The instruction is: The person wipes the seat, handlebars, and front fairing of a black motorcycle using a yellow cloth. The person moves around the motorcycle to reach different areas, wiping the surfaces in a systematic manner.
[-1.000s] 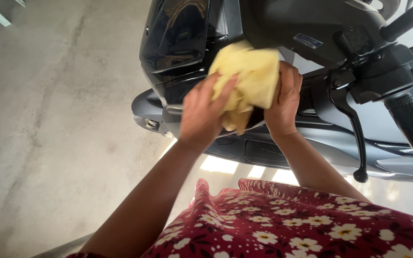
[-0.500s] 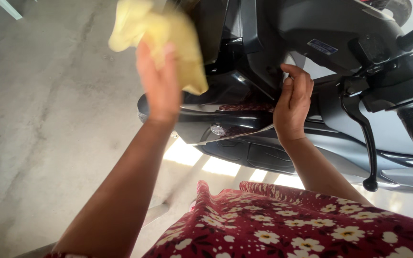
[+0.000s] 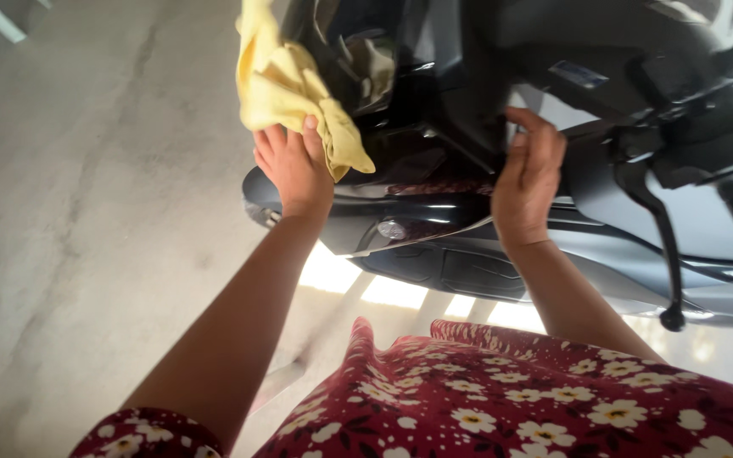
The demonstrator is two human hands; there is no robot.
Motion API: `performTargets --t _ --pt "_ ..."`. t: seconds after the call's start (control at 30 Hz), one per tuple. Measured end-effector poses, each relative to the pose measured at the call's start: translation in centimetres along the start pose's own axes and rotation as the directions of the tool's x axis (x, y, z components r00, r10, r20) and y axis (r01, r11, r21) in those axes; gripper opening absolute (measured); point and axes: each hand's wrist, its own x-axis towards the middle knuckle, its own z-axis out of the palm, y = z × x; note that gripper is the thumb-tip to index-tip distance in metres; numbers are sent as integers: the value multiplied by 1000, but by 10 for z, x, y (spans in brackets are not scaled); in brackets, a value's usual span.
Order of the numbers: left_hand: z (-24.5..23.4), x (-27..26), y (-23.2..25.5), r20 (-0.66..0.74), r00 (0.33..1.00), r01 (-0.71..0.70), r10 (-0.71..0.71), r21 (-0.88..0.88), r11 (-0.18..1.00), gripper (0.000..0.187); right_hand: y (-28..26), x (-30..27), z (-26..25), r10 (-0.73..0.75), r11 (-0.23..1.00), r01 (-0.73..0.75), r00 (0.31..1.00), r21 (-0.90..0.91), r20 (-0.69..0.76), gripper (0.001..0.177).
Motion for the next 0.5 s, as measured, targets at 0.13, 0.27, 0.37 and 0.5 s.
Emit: performTargets --t 0.13,0.27,0.37,0.5 --pt "-7 43 17 222 961 258 -167 -492 831 27 0 -2 3 16 1000 -16 1000 15 -17 30" --pt "4 86 69 -90 964 -263 252 -485 834 18 -2 -3 4 24 1000 -24 999 6 -42 30" --pt "13 94 71 71 983 -95 167 -587 804 11 -3 -4 5 47 999 -47 997 3 -66 30" --pt "36 86 34 -2 999 -30 32 -394 919 18 -3 -6 6 41 999 -41 997 8 -70 30"
